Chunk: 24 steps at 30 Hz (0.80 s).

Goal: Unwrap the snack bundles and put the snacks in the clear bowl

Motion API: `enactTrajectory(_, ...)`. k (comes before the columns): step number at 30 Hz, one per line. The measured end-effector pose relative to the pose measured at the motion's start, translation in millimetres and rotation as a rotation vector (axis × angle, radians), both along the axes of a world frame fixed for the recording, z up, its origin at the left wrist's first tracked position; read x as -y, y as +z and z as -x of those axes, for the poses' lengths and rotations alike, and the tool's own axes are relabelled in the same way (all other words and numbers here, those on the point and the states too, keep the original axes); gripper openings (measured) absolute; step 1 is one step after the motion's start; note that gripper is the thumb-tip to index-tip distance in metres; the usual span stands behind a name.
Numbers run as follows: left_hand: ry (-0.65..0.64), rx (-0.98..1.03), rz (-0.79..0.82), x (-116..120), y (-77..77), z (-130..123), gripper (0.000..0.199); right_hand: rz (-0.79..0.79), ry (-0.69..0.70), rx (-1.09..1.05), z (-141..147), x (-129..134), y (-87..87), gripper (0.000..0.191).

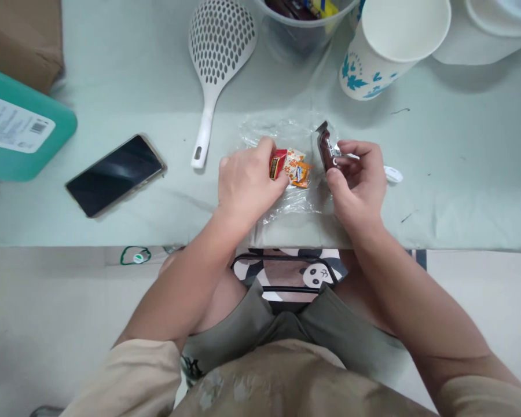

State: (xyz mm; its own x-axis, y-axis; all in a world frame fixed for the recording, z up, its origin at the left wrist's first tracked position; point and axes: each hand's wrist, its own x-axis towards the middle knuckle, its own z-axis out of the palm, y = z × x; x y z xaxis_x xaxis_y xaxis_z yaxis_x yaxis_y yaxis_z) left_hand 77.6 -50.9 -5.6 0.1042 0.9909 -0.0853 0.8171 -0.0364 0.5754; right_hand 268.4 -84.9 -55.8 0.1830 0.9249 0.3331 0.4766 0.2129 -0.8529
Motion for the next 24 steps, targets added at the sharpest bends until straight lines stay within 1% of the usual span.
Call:
enactTrajectory(3, 0.053, 0.165, 0.038, -3.2, -1.9, 5.9, 0.027, 0.005, 0.005, -0.037, -4.9, -0.3, -0.7, 0.027)
enactTrajectory(6, 0.123, 0.365, 0.057, -7.1, -4.7, 8.4, 0.027, 0.057, 0.023, -0.152, -11.4, -1.7, -2.1, 0.026)
enactTrajectory(9, 0.169, 0.505, 0.031, -11.8, -7.9, 7.8, 0.026, 0.191, 0.048, -0.427, -16.6, -5.6, 1.4, 0.025)
enactTrajectory(11, 0.180, 0.573, 0.008, -14.8, -9.6, 7.3, 0.025, 0.340, 0.087, -0.660, -20.7, -8.9, 8.6, 0.026)
enactTrajectory(13, 0.180, 0.626, -0.018, -16.9, -10.7, 7.3, 0.025, 0.475, 0.144, -0.832, -25.9, -11.9, 18.3, 0.028)
enactTrajectory(15, 0.169, 0.675, -0.052, -17.7, -11.0, 7.3, 0.026, 0.540, 0.194, -0.933, -30.9, -13.8, 28.2, 0.030)
enactTrajectory(18, 0.123, 0.775, -0.069, -16.8, -10.7, 5.8, 0.030, 0.542, 0.228, -1.059, -34.0, -13.8, 37.6, 0.035)
enactTrajectory(21, 0.033, 0.905, -0.009, -14.2, -11.0, 1.7, 0.033, 0.542, 0.217, -1.143, -29.9, -11.3, 38.4, 0.038)
enactTrajectory(24, -0.088, 1.008, 0.087, -10.6, -12.3, -3.6, 0.030, 0.538, 0.227, -1.131, -21.2, -7.5, 34.9, 0.036)
